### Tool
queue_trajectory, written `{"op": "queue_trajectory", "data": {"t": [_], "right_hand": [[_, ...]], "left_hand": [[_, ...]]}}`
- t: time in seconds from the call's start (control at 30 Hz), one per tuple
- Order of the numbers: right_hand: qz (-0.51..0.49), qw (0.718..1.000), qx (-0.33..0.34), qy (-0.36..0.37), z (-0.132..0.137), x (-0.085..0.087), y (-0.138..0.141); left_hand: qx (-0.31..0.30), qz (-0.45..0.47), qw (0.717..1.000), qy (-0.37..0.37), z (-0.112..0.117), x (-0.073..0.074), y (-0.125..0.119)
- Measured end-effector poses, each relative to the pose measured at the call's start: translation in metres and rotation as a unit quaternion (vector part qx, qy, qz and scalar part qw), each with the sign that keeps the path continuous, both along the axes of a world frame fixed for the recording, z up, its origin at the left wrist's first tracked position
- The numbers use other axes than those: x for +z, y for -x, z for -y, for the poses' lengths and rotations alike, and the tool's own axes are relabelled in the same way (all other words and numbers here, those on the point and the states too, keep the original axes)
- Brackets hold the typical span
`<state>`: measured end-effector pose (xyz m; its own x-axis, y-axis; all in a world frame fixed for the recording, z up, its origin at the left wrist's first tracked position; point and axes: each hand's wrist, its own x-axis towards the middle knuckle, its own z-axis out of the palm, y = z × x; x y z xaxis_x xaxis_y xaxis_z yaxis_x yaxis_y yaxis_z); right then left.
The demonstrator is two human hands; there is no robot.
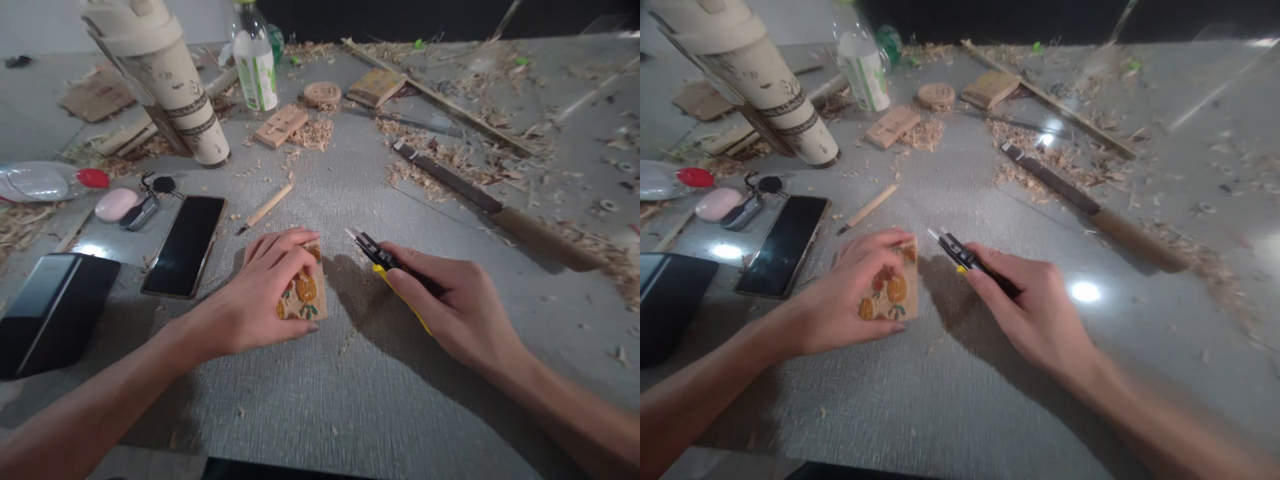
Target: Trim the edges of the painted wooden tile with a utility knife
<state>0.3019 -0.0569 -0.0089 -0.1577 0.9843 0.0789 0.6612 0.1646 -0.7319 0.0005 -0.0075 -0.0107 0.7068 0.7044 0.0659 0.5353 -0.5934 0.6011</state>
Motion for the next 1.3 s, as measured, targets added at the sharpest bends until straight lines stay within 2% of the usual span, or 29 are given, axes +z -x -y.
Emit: {"op": "queue_trajectory", "data": {"t": [0.17, 0.4, 0.53, 0.73, 0.93, 1.3], "right_hand": [[0.002, 1.000, 0.002, 0.006, 0.0005, 0.0005, 0.0004], [0.007, 1.000, -0.003, 0.007, 0.0003, 0.0002, 0.0010], [0.007, 1.000, 0.000, 0.004, -0.0002, 0.0002, 0.0009], [0.004, 1.000, 0.001, 0.000, 0.0001, -0.0017, -0.0004], [-0.006, 1.000, 0.000, -0.004, 0.0001, -0.0030, -0.0008], [0.007, 1.000, 0.000, 0.002, -0.0004, 0.0022, 0.0018]], "left_hand": [[-0.010, -0.025, 1.000, -0.002, -0.0017, 0.0018, -0.0001], [-0.017, -0.006, 1.000, -0.003, -0.0025, 0.0015, 0.0005], [0.022, 0.027, 0.999, -0.010, -0.0020, 0.0006, 0.0002], [0.090, 0.008, 0.993, -0.080, -0.0034, -0.0008, -0.0044], [0.088, -0.016, 0.991, -0.102, -0.0049, -0.0013, -0.0059], [0.107, 0.005, 0.989, -0.102, -0.0091, -0.0005, -0.0039]]}}
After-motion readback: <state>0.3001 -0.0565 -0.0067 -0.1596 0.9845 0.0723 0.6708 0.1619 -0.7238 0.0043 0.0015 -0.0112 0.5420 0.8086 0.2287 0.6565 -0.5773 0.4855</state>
